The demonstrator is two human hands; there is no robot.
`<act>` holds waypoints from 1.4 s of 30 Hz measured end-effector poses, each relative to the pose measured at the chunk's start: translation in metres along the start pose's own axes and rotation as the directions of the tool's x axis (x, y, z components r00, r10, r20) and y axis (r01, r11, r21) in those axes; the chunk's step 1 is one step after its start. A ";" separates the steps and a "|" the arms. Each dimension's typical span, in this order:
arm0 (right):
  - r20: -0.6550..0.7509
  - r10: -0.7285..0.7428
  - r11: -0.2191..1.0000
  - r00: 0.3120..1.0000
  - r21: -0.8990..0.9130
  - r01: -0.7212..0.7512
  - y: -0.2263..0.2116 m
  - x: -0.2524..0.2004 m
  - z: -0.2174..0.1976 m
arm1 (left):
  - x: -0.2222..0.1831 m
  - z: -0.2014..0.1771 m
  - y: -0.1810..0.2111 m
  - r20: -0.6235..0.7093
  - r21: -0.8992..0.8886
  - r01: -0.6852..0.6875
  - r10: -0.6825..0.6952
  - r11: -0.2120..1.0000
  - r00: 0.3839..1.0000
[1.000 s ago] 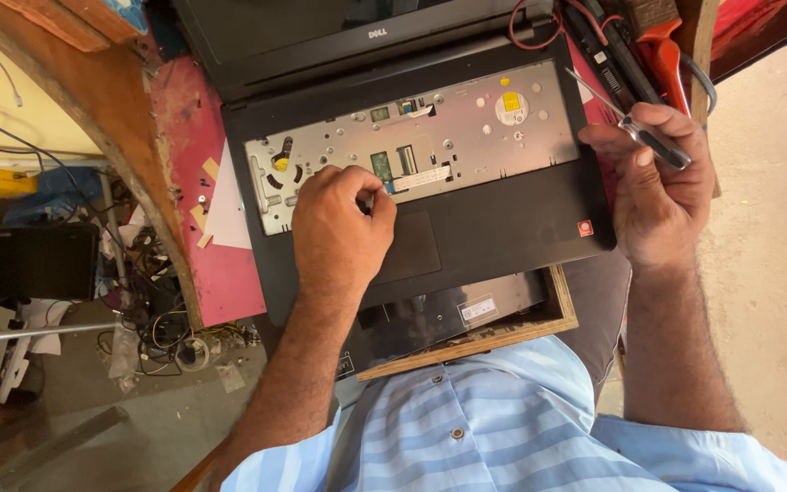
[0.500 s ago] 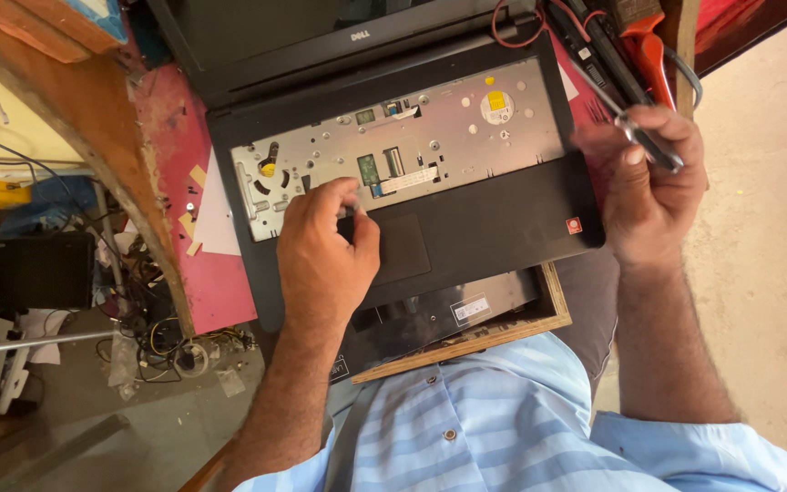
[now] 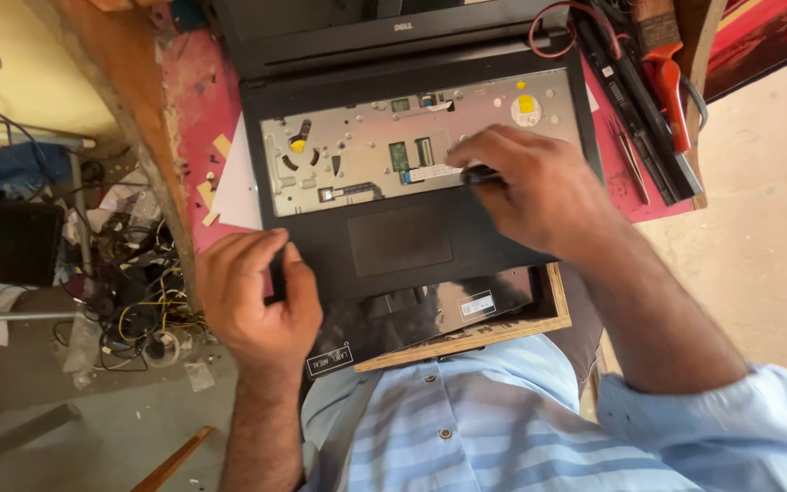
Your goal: The person unscrews several screws from the internal panel of a laptop using a screwdriver, then lifts the panel to access the components underneath, and uses a tool to manipulate a connector.
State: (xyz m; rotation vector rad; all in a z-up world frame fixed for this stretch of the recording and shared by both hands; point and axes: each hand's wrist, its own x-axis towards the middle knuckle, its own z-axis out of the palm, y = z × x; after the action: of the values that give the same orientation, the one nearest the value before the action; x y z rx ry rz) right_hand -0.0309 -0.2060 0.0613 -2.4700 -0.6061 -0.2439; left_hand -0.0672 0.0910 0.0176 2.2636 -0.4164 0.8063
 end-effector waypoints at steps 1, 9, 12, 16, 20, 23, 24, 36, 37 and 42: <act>0.032 -0.025 1.000 0.999 -0.010 0.026 0.002 0.010 0.010 | -0.005 -0.005 -0.006 0.001 0.014 0.010 -0.010 1.000 1.000; 0.231 0.040 0.999 0.972 -0.022 -0.036 0.017 0.034 0.034 | -0.032 -0.028 -0.032 -0.023 0.049 0.058 -0.057 0.997 0.998; 0.252 0.038 0.997 0.967 -0.076 -0.020 0.017 0.036 0.036 | -0.036 -0.028 -0.034 -0.026 0.054 0.068 -0.067 0.996 0.997; 0.281 0.018 0.992 0.959 -0.123 0.017 0.017 0.040 0.038 | -0.037 -0.026 -0.034 -0.023 0.029 0.072 -0.071 0.997 0.997; 0.279 0.021 0.990 0.960 -0.137 0.018 0.014 0.041 0.038 | -0.037 -0.027 -0.036 -0.002 0.025 0.056 -0.056 0.998 0.998; 0.282 0.021 0.988 0.959 -0.154 0.024 0.012 0.040 0.036 | -0.038 -0.027 -0.038 0.007 0.034 0.056 -0.057 0.998 0.998; 0.271 0.005 0.990 0.963 -0.137 0.034 0.011 0.040 0.035 | -0.039 -0.027 -0.039 0.005 0.034 0.059 -0.059 0.998 0.998; 0.159 -0.027 0.997 0.987 -0.071 0.038 -0.007 0.039 0.022 | -0.040 -0.027 -0.040 -0.009 -0.001 0.092 -0.092 0.996 0.996; 0.111 -0.034 0.998 0.993 -0.051 0.040 -0.010 0.033 0.016 | -0.040 -0.027 -0.040 -0.014 -0.009 0.097 -0.097 0.995 0.995; -0.282 -0.151 0.975 0.948 -0.202 0.096 -0.013 -0.016 0.005 | -0.035 -0.025 -0.043 -0.042 -0.024 0.081 -0.082 0.996 0.996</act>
State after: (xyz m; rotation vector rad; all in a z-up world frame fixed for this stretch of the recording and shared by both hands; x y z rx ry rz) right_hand -0.0513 -0.1997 0.0587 -2.5037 -0.6330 -0.7368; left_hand -0.0834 0.1419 -0.0128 2.2233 -0.3093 0.8032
